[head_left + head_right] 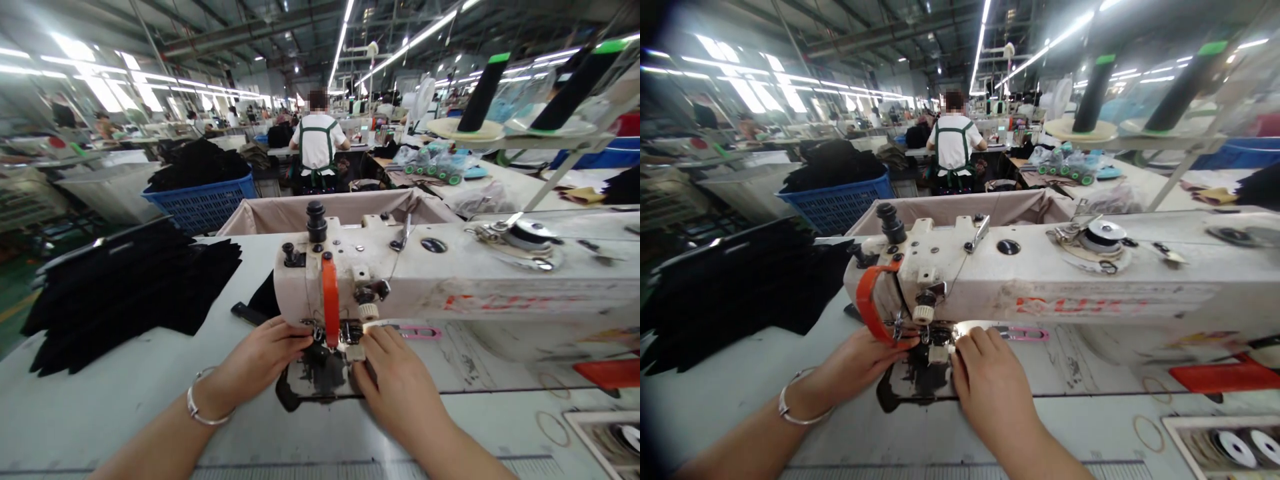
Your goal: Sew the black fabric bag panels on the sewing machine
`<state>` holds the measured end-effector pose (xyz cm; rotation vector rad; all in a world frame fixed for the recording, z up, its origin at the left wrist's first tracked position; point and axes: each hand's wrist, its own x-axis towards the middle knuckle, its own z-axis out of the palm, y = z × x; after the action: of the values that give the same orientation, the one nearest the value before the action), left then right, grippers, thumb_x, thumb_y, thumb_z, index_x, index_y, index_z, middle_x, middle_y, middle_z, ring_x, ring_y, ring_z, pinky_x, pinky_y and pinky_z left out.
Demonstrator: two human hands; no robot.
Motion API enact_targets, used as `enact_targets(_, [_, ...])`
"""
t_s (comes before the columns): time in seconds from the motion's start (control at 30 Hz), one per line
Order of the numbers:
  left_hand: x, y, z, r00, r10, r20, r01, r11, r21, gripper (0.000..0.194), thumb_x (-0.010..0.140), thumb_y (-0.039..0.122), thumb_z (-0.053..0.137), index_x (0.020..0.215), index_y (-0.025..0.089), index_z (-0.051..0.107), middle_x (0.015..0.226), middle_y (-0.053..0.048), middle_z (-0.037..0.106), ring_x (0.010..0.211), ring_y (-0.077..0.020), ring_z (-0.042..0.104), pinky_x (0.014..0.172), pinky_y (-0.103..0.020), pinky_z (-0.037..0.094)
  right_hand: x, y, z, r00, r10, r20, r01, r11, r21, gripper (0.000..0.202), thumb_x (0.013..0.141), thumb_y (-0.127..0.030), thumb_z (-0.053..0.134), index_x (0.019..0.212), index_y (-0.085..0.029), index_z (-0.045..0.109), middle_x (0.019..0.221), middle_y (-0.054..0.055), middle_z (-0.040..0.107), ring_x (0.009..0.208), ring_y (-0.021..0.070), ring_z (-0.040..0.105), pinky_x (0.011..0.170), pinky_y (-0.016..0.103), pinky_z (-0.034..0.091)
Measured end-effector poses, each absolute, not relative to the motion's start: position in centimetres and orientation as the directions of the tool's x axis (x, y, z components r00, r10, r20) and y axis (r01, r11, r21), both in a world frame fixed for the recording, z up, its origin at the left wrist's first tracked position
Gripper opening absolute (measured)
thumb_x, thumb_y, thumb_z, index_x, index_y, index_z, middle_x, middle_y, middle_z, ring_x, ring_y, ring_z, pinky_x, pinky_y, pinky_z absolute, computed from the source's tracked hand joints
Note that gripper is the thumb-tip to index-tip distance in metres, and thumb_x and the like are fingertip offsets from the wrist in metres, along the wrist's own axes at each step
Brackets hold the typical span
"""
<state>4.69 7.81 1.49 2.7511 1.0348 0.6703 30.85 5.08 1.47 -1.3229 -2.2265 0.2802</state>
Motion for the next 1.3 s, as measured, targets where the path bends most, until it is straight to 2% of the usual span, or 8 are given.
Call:
enact_targets(0.17, [6.1, 7.0, 1.8, 0.678, 0.603, 0.420, 0.558, -0.794, 0.241, 0.019, 0.096, 0.021, 0.053, 0.112, 0.020, 0.064, 0.107, -0.004, 0.070, 0.100, -0.0169, 0.064, 0.094, -0.033, 0.051, 31.3, 5.8, 2.6, -0.455, 0.856, 0.245, 0.805, 0.513, -0.297, 0.020, 0.090, -0.022, 0.057, 0.071, -0.018, 0.063, 0.075, 0.006, 0.060, 0.083, 0.0268, 0.052, 0.077, 0.044, 0.045])
enact_targets(0.3, [8.0, 5.9, 1.9, 0.648, 0.608, 0.458, 0.576, -0.785, 0.228, 0.019, 0.097, 0.021, 0.050, 0.108, 0.019, 0.066, 0.100, -0.004, 0.071, 0.095, -0.0176, 0.065, 0.091, -0.034, 0.053, 31.4, 6.4, 3.6, -0.586, 0.768, 0.257, 0.681, 0.639, -0.357, 0.003, 0.085, -0.017, 0.066, 0.085, -0.020, 0.067, 0.089, 0.003, 0.067, 0.090, 0.0228, 0.058, 0.083, 0.037, 0.047])
enact_targets(0.4, [8.3, 5.4, 1.9, 0.630, 0.647, 0.429, 0.611, -0.754, 0.240, 0.021, 0.097, 0.021, 0.050, 0.109, 0.020, 0.066, 0.106, -0.005, 0.069, 0.101, -0.0198, 0.063, 0.094, -0.038, 0.052, 30.8, 6.7, 2.7, -0.652, 0.679, 0.337, 0.565, 0.732, -0.381, 0.017, 0.083, -0.010, 0.068, 0.095, -0.022, 0.068, 0.094, 0.001, 0.070, 0.087, 0.0194, 0.062, 0.082, 0.032, 0.048])
enact_targets(0.5, [8.4, 5.4, 2.0, 0.630, 0.636, 0.445, 0.607, -0.761, 0.228, 0.024, 0.098, 0.019, 0.044, 0.107, 0.018, 0.066, 0.105, -0.006, 0.069, 0.098, -0.0189, 0.064, 0.088, -0.036, 0.056, 30.2, 6.6, 0.9, -0.575, 0.696, 0.430, 0.533, 0.717, -0.448, 0.021, 0.082, -0.011, 0.068, 0.099, -0.024, 0.068, 0.096, 0.001, 0.070, 0.086, 0.0187, 0.061, 0.077, 0.030, 0.048])
enact_targets(0.6, [8.5, 5.6, 2.1, 0.637, 0.604, 0.479, 0.587, -0.783, 0.206, 0.027, 0.100, 0.016, 0.039, 0.103, 0.017, 0.066, 0.099, -0.006, 0.071, 0.091, -0.0160, 0.066, 0.085, -0.032, 0.057, 30.1, 6.2, -0.1, -0.533, 0.717, 0.449, 0.537, 0.697, -0.476, 0.020, 0.084, -0.012, 0.066, 0.099, -0.024, 0.068, 0.096, 0.002, 0.069, 0.087, 0.0192, 0.060, 0.077, 0.031, 0.048])
enact_targets(0.77, [8.8, 6.2, 1.8, 0.601, 0.647, 0.469, 0.591, -0.755, 0.283, 0.023, 0.099, 0.017, 0.043, 0.100, 0.020, 0.066, 0.098, -0.002, 0.072, 0.092, -0.0145, 0.066, 0.091, -0.031, 0.054, 30.1, 6.1, 0.2, -0.531, 0.707, 0.468, 0.560, 0.707, -0.433, 0.019, 0.085, -0.010, 0.061, 0.097, -0.022, 0.068, 0.098, 0.005, 0.068, 0.088, 0.0204, 0.060, 0.078, 0.032, 0.049])
enact_targets(0.9, [8.7, 6.9, 1.4, 0.572, 0.671, 0.473, 0.586, -0.737, 0.337, 0.019, 0.097, 0.018, 0.048, 0.098, 0.021, 0.066, 0.094, -0.001, 0.073, 0.090, -0.0151, 0.067, 0.088, -0.030, 0.054, 30.0, 6.5, 0.2, -0.528, 0.723, 0.446, 0.586, 0.690, -0.425, 0.021, 0.085, -0.009, 0.059, 0.099, -0.022, 0.068, 0.097, 0.006, 0.068, 0.087, 0.0207, 0.060, 0.077, 0.033, 0.050])
enact_targets(1.3, [8.4, 7.7, 0.5, 0.533, 0.709, 0.463, 0.621, -0.699, 0.356, 0.016, 0.094, 0.017, 0.053, 0.097, 0.021, 0.068, 0.100, -0.002, 0.073, 0.093, -0.0181, 0.066, 0.091, -0.035, 0.052, 29.6, 7.0, -0.1, -0.494, 0.772, 0.399, 0.657, 0.632, -0.411, 0.018, 0.090, -0.013, 0.054, 0.096, -0.020, 0.069, 0.094, 0.007, 0.067, 0.085, 0.0205, 0.060, 0.077, 0.032, 0.051])
